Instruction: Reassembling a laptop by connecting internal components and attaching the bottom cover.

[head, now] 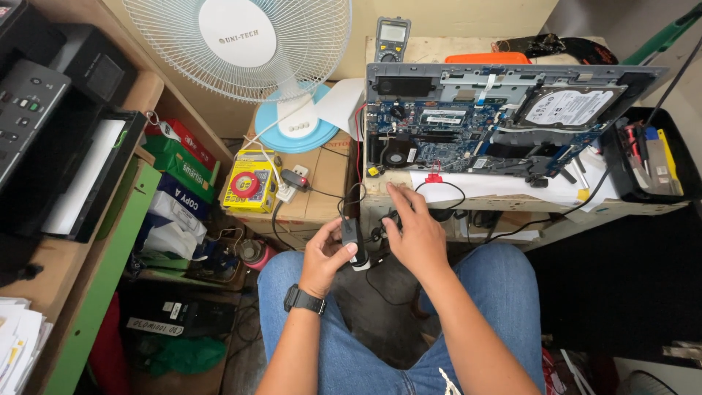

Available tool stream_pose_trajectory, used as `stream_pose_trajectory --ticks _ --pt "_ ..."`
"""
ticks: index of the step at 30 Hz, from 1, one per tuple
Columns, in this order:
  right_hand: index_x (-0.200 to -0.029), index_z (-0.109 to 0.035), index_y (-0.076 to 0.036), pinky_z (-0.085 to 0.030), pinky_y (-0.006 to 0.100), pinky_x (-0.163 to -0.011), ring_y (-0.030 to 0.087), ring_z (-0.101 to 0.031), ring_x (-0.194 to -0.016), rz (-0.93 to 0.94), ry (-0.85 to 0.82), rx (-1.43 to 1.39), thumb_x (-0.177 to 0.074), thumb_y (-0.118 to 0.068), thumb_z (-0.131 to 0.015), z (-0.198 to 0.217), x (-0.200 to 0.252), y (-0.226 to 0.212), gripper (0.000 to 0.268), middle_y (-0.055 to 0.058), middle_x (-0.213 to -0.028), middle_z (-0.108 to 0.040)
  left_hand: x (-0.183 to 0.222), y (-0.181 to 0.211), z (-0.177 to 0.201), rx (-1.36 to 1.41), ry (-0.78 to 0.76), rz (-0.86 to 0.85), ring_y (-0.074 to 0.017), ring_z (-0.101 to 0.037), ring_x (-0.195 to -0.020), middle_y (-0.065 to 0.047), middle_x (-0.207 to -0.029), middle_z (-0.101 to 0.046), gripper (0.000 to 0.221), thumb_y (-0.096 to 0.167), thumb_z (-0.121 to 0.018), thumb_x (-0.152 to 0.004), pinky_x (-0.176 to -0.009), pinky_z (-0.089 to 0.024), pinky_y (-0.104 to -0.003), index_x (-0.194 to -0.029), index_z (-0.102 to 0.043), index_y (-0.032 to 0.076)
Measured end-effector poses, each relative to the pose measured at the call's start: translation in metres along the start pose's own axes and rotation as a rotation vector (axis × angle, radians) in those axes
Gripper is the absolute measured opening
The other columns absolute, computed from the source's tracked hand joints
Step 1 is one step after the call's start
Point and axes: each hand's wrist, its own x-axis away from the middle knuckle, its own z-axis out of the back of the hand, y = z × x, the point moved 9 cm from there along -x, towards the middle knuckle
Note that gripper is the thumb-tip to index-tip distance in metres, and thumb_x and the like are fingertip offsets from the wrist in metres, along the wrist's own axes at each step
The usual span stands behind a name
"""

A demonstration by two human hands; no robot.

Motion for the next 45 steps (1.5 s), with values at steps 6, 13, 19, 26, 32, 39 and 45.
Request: stream_pose_trajectory --ticks 6,13,19,26,32,39,45 --pt "-0.171 -0.061 -0.023 -0.072 0.057 -0.082 0.037 -0.086 -0.090 0.004 0.038 -0.015 -0.108 -0.030 -0.074 -0.004 0.001 0.004 0.065 0.012 -0.162 -0.061 0.001 0.002 0.007 0.006 0.020 -0.002 -0.0140 -0.073 -0.107 -0.009 -0.120 -0.082 0.077 0.022 -0.103 -0.086 -0.086 -0.066 -0.027 -0.154 -0.075 0.000" --pt "-0.165 -0.067 -0.019 -0.071 0.055 -0.078 0.036 -0.086 -0.085 0.017 0.057 -0.027 -0.109 -0.029 -0.074 -0.002 0.001 0.001 0.057 0.014 -0.162 -0.060 0.001 -0.003 0.012 -0.010 0.039 0.017 -0.0107 -0.070 -0.109 -0.006 -0.123 -0.083 0.072 0.023 -0.099 -0.090 -0.092 -0.064 -0.026 -0.155 -0.075 0.002" --pt "-0.161 -0.070 -0.018 -0.072 0.055 -0.077 0.035 -0.086 -0.084 0.018 0.051 -0.024 -0.109 -0.030 -0.073 -0.002 0.003 0.001 0.053 0.014 -0.164 -0.060 0.001 -0.006 0.013 -0.009 0.039 0.018 -0.0115 -0.073 -0.110 -0.007 -0.125 -0.085 0.073 0.023 -0.100 -0.089 -0.093 -0.064 -0.028 -0.155 -0.075 0.003" --pt "-0.156 -0.073 -0.015 -0.071 0.052 -0.076 0.033 -0.086 -0.082 0.024 0.061 -0.034 -0.109 -0.029 -0.074 -0.001 0.003 0.001 0.049 0.015 -0.164 -0.061 0.001 0.001 0.006 0.006 0.045 0.022 -0.0109 -0.070 -0.107 -0.007 -0.120 -0.083 0.072 0.024 -0.100 -0.090 -0.095 -0.064 -0.029 -0.155 -0.076 0.002" --pt "-0.152 -0.076 -0.012 -0.071 0.052 -0.073 0.032 -0.085 -0.079 0.042 0.085 -0.045 -0.108 -0.028 -0.075 -0.001 0.003 0.001 0.046 0.017 -0.164 -0.062 -0.001 -0.010 0.014 0.024 0.074 0.023 -0.0116 -0.071 -0.104 -0.010 -0.118 -0.084 0.070 0.023 -0.097 -0.093 -0.097 -0.063 -0.032 -0.155 -0.074 0.001" --pt "-0.147 -0.078 -0.007 -0.072 0.052 -0.078 0.034 -0.087 -0.084 0.038 0.100 -0.065 -0.108 -0.024 -0.076 0.003 0.007 -0.007 0.043 0.020 -0.165 -0.062 0.000 -0.013 0.015 0.026 0.098 0.031 -0.0123 -0.071 -0.103 -0.010 -0.117 -0.084 0.068 0.024 -0.098 -0.094 -0.097 -0.062 -0.033 -0.154 -0.075 0.002" --pt "-0.118 -0.091 -0.018 -0.067 0.040 -0.089 0.029 -0.083 -0.101 0.261 0.393 -0.199 -0.103 -0.025 -0.086 -0.018 0.017 -0.010 0.016 0.000 -0.113 -0.081 -0.001 -0.014 0.016 0.036 0.133 0.017 -0.0116 -0.070 -0.104 -0.010 -0.118 -0.084 0.067 0.024 -0.098 -0.094 -0.098 -0.062 -0.033 -0.152 -0.076 0.001"
